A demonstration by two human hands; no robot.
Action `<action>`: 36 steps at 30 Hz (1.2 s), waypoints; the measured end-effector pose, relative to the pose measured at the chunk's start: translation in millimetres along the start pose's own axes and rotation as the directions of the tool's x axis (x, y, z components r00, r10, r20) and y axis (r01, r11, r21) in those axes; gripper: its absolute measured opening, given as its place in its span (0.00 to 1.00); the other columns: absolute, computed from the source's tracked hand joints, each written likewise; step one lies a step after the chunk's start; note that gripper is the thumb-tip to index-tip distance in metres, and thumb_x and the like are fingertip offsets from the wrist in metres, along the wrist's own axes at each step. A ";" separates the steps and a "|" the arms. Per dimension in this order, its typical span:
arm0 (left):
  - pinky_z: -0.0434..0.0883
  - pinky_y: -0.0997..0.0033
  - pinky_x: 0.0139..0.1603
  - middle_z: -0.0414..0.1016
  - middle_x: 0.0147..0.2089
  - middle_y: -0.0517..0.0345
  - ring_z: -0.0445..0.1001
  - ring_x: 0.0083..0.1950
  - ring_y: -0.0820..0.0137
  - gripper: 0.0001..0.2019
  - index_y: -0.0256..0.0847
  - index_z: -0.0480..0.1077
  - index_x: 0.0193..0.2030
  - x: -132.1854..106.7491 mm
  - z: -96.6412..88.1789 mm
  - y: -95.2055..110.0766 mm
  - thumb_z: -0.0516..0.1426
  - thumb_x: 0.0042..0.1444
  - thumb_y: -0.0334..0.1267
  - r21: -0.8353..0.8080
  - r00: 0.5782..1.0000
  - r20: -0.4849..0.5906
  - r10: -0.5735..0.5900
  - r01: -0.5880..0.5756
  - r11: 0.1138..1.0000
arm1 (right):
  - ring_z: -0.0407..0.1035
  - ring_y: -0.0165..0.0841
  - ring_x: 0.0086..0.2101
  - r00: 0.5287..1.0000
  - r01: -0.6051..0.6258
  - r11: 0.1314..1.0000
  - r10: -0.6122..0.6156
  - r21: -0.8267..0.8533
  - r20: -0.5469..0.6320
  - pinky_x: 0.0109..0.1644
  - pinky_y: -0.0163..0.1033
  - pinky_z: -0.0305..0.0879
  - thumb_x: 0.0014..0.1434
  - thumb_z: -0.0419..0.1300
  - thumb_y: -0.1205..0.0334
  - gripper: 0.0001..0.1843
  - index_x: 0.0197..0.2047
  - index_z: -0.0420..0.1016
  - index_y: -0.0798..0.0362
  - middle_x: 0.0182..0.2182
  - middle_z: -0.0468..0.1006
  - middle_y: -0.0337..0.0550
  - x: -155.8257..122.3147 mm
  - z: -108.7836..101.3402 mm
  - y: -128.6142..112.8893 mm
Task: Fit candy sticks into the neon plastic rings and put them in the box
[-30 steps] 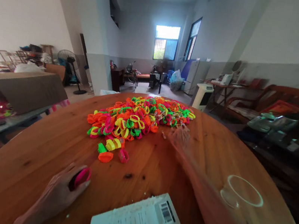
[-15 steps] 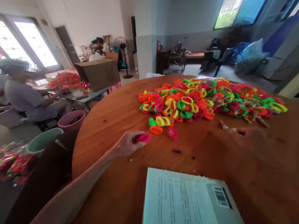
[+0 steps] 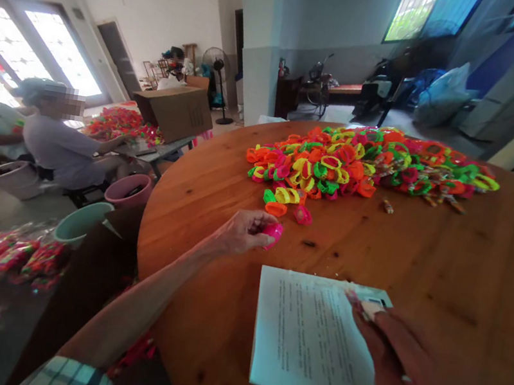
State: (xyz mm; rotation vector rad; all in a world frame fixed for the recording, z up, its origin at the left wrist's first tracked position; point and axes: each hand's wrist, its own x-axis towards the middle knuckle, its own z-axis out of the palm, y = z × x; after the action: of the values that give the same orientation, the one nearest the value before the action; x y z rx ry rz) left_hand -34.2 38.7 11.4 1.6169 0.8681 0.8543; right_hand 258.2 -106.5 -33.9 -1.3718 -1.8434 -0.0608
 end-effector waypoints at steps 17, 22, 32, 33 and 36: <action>0.66 0.79 0.31 0.70 0.32 0.59 0.68 0.30 0.77 0.22 0.31 0.70 0.54 19.5 44.4 -5.5 0.61 0.51 0.35 0.179 0.988 0.087 0.125 -0.139 0.974 | 0.67 0.41 0.35 0.941 0.253 0.898 -0.142 -0.361 0.307 0.36 0.43 0.60 0.57 0.51 0.74 0.13 0.39 0.74 0.55 0.34 0.72 0.48 7.4 17.3 -26.1; 0.67 0.78 0.32 0.71 0.33 0.58 0.69 0.31 0.76 0.14 0.33 0.70 0.44 14.2 58.4 -4.1 0.61 0.50 0.35 0.185 0.986 0.087 0.141 -0.155 0.970 | 0.67 0.39 0.34 0.942 0.243 0.909 -0.138 -0.338 0.307 0.35 0.42 0.58 0.61 0.49 0.71 0.13 0.39 0.74 0.55 0.33 0.72 0.48 11.1 14.3 -28.7; 0.69 0.70 0.45 0.75 0.41 0.52 0.72 0.40 0.69 0.12 0.35 0.74 0.45 -15.4 32.4 1.1 0.60 0.57 0.39 0.459 0.945 0.244 0.217 -0.310 0.832 | 0.65 0.34 0.33 0.952 0.109 0.989 -0.073 -0.104 0.298 0.37 0.40 0.56 0.69 0.48 0.64 0.14 0.39 0.74 0.54 0.34 0.72 0.45 26.1 29.0 -40.0; 0.69 0.70 0.45 0.75 0.41 0.52 0.72 0.41 0.69 0.12 0.35 0.75 0.45 -16.8 32.1 1.9 0.60 0.58 0.40 0.461 0.940 0.254 0.228 -0.325 0.826 | 0.65 0.34 0.33 0.954 0.102 0.991 -0.072 -0.090 0.289 0.37 0.40 0.56 0.69 0.48 0.63 0.14 0.38 0.74 0.54 0.34 0.72 0.44 27.7 30.9 -40.3; 0.68 0.70 0.44 0.75 0.40 0.51 0.72 0.40 0.69 0.13 0.36 0.74 0.45 -19.2 33.3 2.8 0.60 0.59 0.42 0.441 0.932 0.255 0.256 -0.348 0.827 | 0.63 0.33 0.32 0.961 0.103 0.992 -0.081 -0.071 0.266 0.37 0.40 0.55 0.70 0.49 0.62 0.15 0.36 0.73 0.55 0.33 0.71 0.44 32.4 34.7 -39.8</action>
State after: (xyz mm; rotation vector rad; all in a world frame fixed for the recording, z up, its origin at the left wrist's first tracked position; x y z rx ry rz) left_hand -14.1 6.3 6.2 2.2840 0.7318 0.7166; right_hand 203.4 -80.8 -20.4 -1.4048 -2.1475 -0.0044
